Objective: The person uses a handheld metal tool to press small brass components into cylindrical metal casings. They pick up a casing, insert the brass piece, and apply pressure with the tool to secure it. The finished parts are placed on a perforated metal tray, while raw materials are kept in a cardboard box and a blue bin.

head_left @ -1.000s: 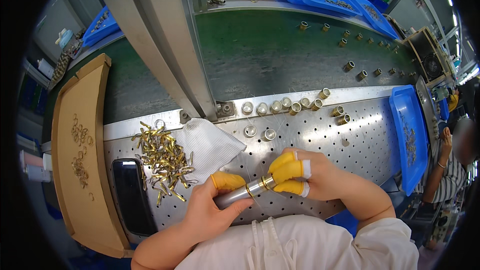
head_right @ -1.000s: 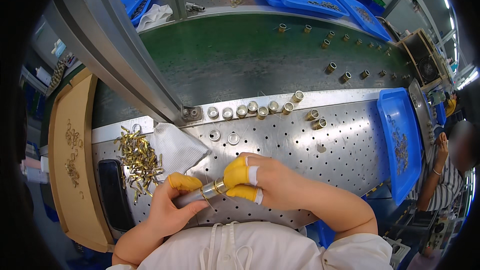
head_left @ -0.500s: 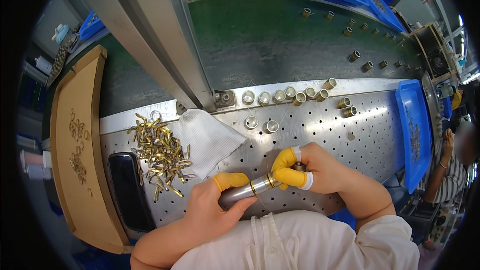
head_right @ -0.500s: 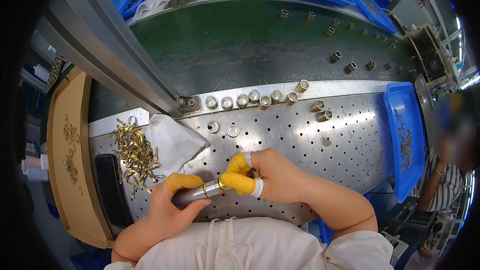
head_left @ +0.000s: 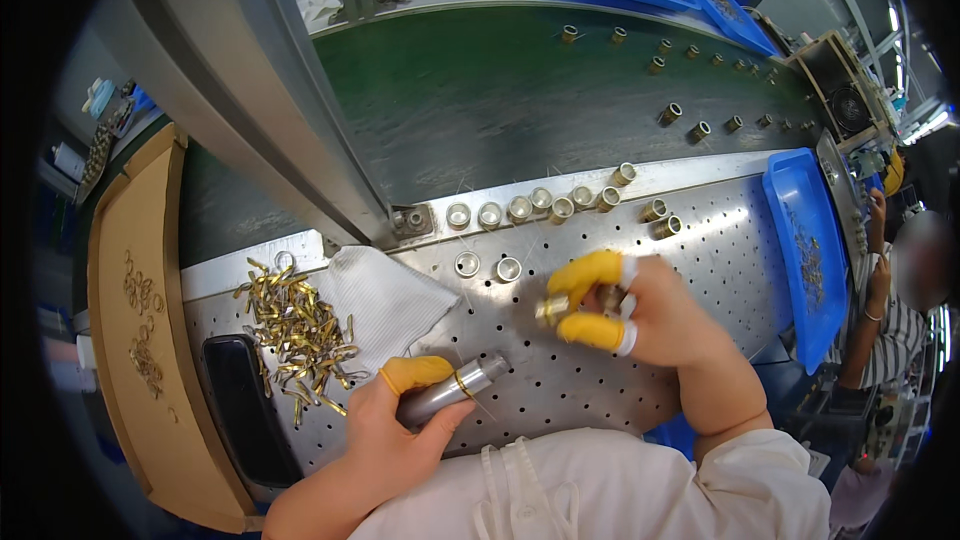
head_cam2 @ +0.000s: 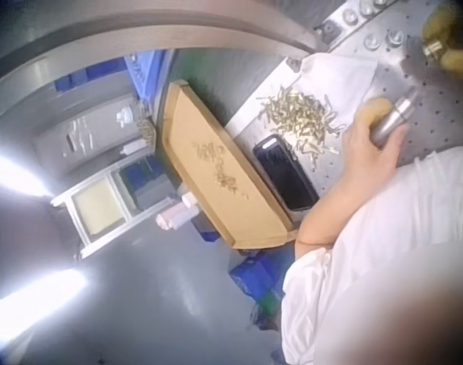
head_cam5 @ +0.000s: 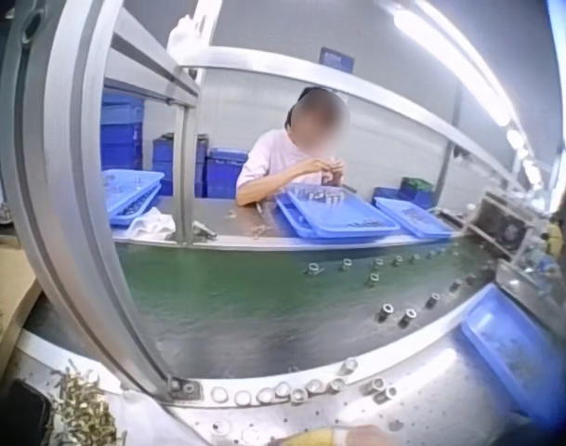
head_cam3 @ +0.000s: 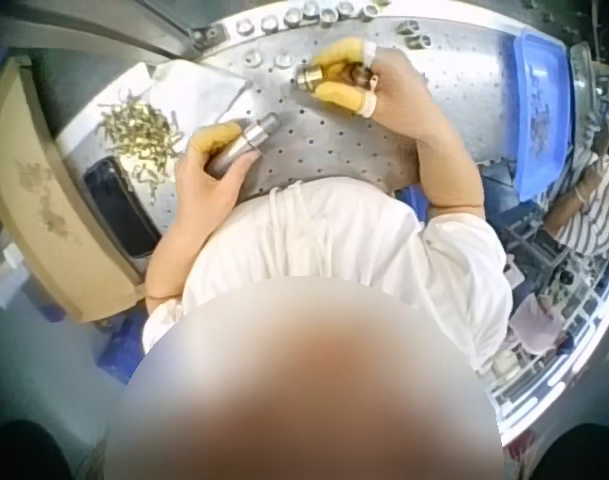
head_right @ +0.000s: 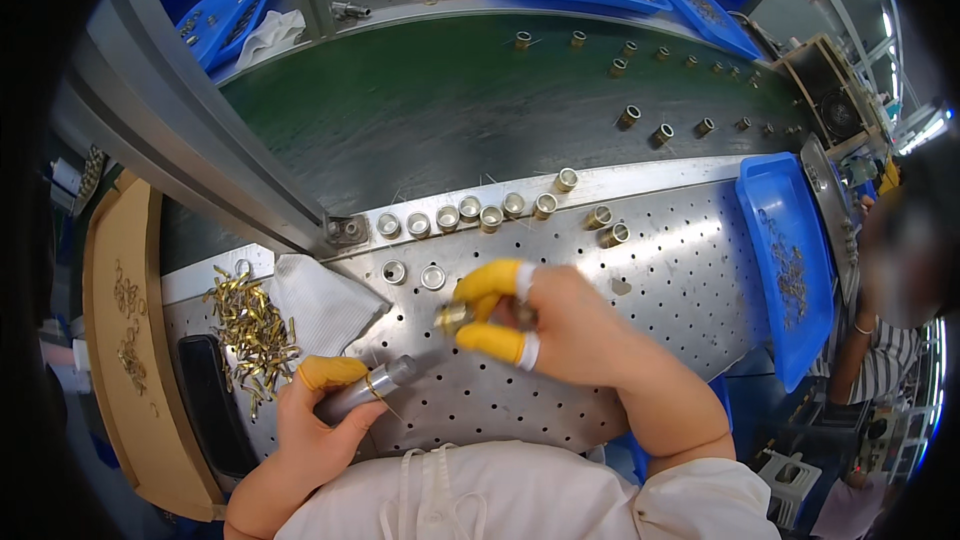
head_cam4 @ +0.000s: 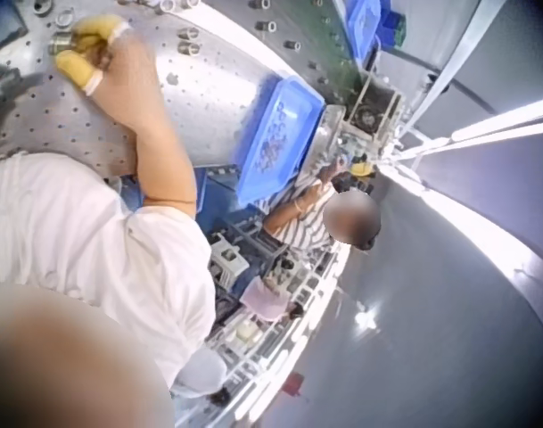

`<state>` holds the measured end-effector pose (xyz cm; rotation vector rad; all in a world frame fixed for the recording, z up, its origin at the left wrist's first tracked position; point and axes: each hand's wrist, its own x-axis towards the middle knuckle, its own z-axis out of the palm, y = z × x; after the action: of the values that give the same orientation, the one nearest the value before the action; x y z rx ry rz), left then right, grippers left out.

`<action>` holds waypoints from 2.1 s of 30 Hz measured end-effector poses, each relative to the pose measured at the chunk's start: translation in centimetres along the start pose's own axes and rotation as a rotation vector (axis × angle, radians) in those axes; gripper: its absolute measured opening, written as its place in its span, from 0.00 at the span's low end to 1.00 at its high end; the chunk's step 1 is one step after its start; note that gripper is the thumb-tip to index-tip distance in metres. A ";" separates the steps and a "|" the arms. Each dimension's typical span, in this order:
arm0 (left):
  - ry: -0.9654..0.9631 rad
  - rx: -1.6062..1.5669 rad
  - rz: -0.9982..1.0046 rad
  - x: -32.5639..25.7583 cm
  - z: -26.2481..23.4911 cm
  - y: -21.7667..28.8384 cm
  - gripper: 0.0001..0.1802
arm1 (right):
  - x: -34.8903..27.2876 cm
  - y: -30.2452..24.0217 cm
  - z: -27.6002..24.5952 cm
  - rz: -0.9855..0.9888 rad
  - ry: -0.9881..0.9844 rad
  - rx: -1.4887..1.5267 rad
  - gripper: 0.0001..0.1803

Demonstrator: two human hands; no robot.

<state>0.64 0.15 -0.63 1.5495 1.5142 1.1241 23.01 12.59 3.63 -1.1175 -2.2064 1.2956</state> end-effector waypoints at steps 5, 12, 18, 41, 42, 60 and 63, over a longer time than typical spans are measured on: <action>-0.094 0.022 -0.050 0.2 -0.1 0.8 0.18 | 0.5 1.3 -1.6 -0.132 0.255 -0.589 0.17; -0.087 0.020 -0.056 0.2 -0.1 0.9 0.20 | 2.2 2.8 0.4 -0.234 0.187 -0.690 0.13; -0.131 0.001 -0.094 1.1 -0.8 2.3 0.18 | 9.7 3.6 -6.9 -0.038 0.443 -0.254 0.09; -0.110 -0.465 -0.280 0.4 -0.1 -0.3 0.19 | 1.2 0.0 1.1 -0.174 -0.185 0.116 0.08; -0.152 -0.472 -0.287 0.3 -0.2 -0.4 0.19 | 0.5 0.3 1.9 -0.219 -0.152 0.088 0.09; 0.013 0.157 0.265 -0.1 0.5 0.2 0.18 | -0.6 0.0 3.0 0.154 -0.288 0.382 0.10; -0.009 0.158 0.256 0.0 0.4 0.5 0.20 | -0.6 0.2 3.0 0.117 -0.285 0.357 0.11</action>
<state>1.24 0.10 -0.34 1.8957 1.4582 1.1576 21.62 10.42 1.90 -0.9829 -2.0002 1.9112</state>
